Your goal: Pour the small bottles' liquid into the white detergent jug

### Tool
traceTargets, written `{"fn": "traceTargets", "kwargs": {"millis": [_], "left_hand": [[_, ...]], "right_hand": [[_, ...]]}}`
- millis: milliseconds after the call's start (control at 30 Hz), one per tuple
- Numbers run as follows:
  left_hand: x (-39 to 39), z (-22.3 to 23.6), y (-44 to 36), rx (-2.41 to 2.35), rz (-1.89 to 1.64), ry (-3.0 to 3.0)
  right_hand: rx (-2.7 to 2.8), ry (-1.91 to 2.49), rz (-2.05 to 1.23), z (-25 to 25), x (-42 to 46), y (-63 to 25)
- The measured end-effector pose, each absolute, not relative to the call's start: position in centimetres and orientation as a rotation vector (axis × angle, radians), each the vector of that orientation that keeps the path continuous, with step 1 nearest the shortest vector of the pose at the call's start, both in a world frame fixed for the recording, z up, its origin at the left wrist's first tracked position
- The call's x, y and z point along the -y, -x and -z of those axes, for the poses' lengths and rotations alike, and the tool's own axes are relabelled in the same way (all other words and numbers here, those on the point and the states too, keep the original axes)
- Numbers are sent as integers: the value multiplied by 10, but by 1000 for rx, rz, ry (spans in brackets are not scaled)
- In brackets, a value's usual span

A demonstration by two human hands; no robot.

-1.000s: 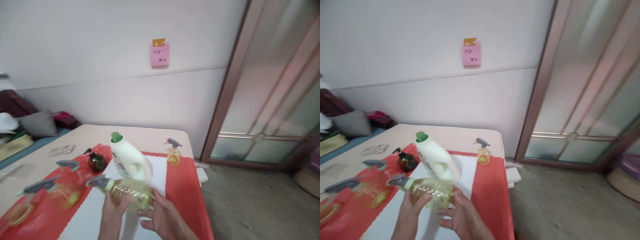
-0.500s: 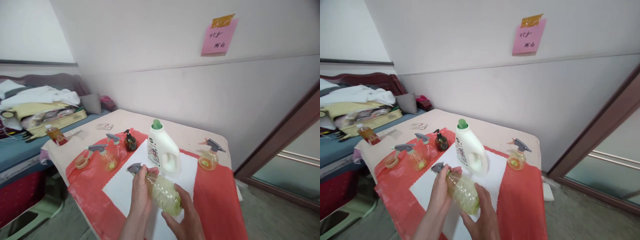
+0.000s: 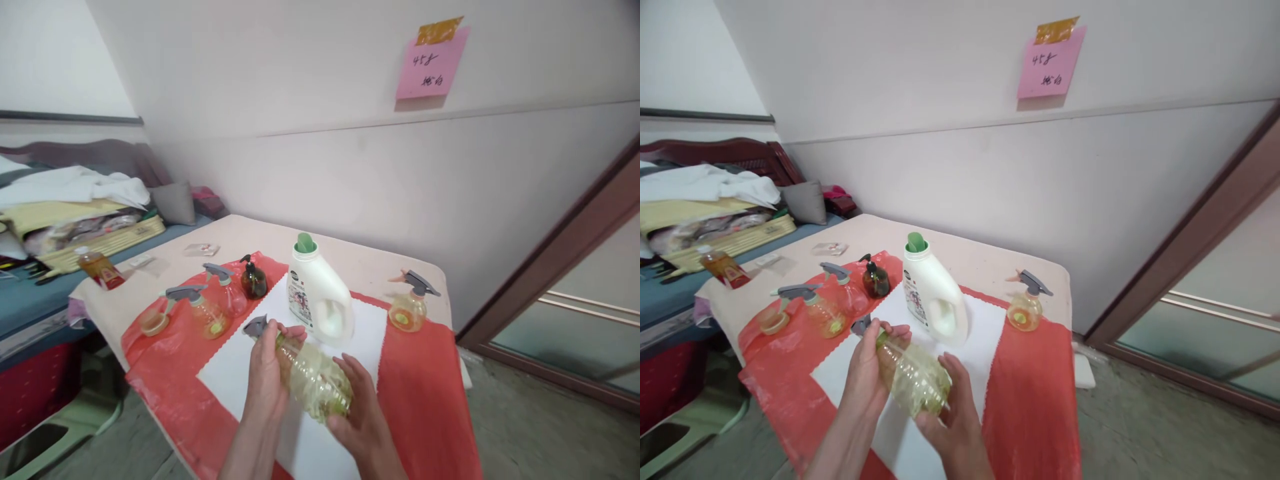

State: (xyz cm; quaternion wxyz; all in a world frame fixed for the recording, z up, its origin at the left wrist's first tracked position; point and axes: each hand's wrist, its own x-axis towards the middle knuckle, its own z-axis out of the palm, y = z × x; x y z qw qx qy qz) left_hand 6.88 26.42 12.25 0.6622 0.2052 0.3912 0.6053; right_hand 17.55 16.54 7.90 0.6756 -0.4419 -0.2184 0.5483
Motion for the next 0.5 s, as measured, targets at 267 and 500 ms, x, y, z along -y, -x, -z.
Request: {"fn": "traceTargets", "kwargs": {"millis": [267, 500], "left_hand": [[-266, -127, -64, -916, -1415, -512], [-264, -129, -69, -861, -1378, -496]], "right_hand": [[277, 775, -1669, -71, -171, -185], [237, 720, -1857, -73, -168, -183]]}}
